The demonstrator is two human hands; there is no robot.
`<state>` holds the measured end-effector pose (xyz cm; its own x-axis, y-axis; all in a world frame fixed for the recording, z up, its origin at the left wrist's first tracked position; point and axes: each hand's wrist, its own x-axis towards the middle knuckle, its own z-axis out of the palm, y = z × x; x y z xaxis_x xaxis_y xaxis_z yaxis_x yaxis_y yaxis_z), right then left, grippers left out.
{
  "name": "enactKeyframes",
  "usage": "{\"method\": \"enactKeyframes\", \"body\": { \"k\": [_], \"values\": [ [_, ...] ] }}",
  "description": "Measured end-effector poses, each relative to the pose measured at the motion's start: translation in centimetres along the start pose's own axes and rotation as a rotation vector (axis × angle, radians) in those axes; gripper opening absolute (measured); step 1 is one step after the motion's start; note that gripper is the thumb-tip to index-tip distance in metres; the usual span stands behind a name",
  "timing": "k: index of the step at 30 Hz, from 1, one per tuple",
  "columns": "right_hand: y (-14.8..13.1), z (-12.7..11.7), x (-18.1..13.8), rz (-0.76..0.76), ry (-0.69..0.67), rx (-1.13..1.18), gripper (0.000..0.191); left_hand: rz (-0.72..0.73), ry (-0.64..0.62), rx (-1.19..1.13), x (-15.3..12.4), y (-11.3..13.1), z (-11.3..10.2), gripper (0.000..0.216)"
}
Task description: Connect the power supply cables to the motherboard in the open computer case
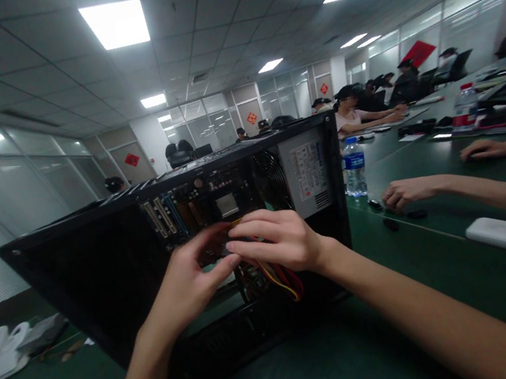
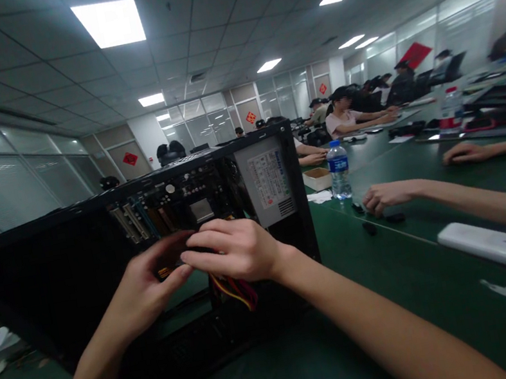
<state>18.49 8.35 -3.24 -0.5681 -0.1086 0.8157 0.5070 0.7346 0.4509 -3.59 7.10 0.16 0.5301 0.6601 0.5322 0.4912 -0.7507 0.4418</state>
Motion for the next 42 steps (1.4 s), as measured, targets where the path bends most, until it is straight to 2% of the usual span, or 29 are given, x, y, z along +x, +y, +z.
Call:
{"method": "enactKeyframes", "body": {
  "k": [3,5,9,16,23,29,35,42],
  "values": [
    [0.0,0.4,0.0,0.097,-0.122,-0.074,0.028,0.015,0.099,0.110,0.2,-0.2,0.3,0.047],
    [-0.2,0.7,0.1,0.168,-0.206,-0.116,0.028,0.045,0.126,0.204,0.2,-0.4,0.5,0.037],
    [-0.8,1.3,0.2,0.277,-0.361,-0.160,0.026,0.072,0.089,0.289,0.2,-0.7,1.0,0.024],
    [-0.8,1.6,-0.1,0.392,-0.530,-0.161,0.026,-0.019,0.065,0.339,0.5,-1.2,2.3,0.030],
    [-0.4,2.5,-0.7,0.487,-0.683,-0.057,0.021,-0.081,-0.057,0.435,0.5,-2.7,4.1,0.031],
    [-0.2,3.3,-1.3,0.504,-0.711,-0.044,0.016,-0.149,-0.099,0.578,0.5,-3.0,5.1,0.029],
    [0.0,3.4,-1.6,0.545,-0.698,-0.155,0.013,-0.151,-0.125,0.509,0.5,-2.9,5.6,0.033],
    [0.0,3.4,-1.5,0.483,-0.766,-0.067,0.015,-0.176,-0.165,0.582,0.5,-3.2,6.2,0.031]
  ]
}}
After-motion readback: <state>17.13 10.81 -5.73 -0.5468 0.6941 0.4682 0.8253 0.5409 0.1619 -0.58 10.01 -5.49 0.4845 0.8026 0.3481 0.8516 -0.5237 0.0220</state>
